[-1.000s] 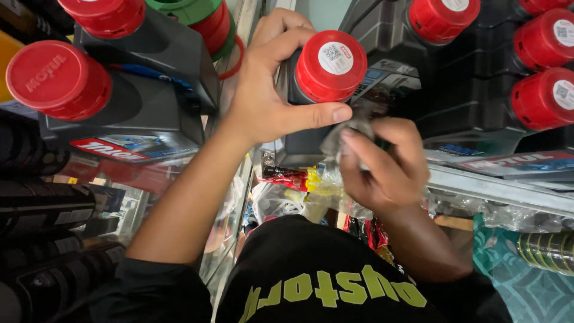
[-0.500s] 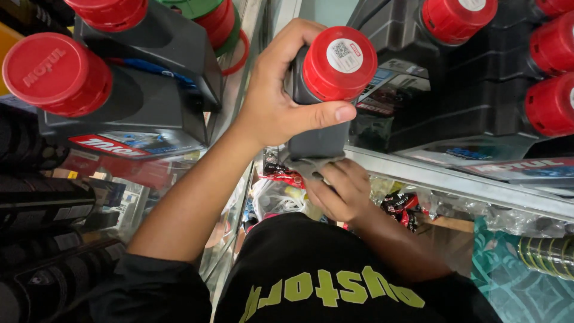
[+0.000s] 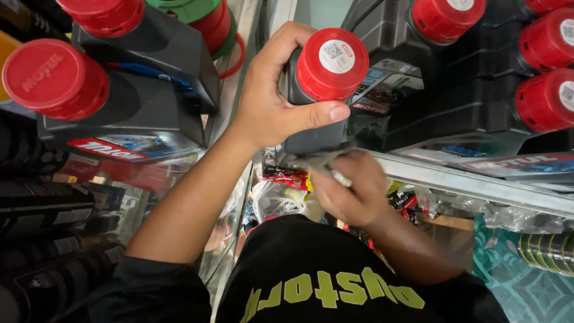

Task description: Cleaning dust off several motorcycle oil bottles using a rag.

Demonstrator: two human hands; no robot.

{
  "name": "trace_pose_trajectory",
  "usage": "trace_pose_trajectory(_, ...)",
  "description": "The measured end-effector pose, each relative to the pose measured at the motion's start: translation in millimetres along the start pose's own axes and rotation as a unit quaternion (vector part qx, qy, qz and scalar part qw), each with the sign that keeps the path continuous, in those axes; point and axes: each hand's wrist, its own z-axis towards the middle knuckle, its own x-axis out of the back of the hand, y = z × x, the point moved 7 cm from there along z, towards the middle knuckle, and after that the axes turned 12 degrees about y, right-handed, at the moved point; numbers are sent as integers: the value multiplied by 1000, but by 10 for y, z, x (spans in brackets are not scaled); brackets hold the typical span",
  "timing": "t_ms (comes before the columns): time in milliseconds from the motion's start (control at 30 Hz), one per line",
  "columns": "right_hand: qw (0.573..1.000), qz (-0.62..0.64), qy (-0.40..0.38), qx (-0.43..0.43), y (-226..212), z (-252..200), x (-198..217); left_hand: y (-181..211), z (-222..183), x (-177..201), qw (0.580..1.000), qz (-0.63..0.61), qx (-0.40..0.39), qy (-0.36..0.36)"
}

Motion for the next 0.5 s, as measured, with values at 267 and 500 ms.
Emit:
trace_pose_trajectory(267, 997, -34, -1, -72, 54, 390, -3, 3, 5, 27, 1000, 9, -18, 10)
trace_pose_trajectory(500, 998, 8, 61, -27, 57, -180, -76, 20, 31, 45, 999, 20, -26, 9)
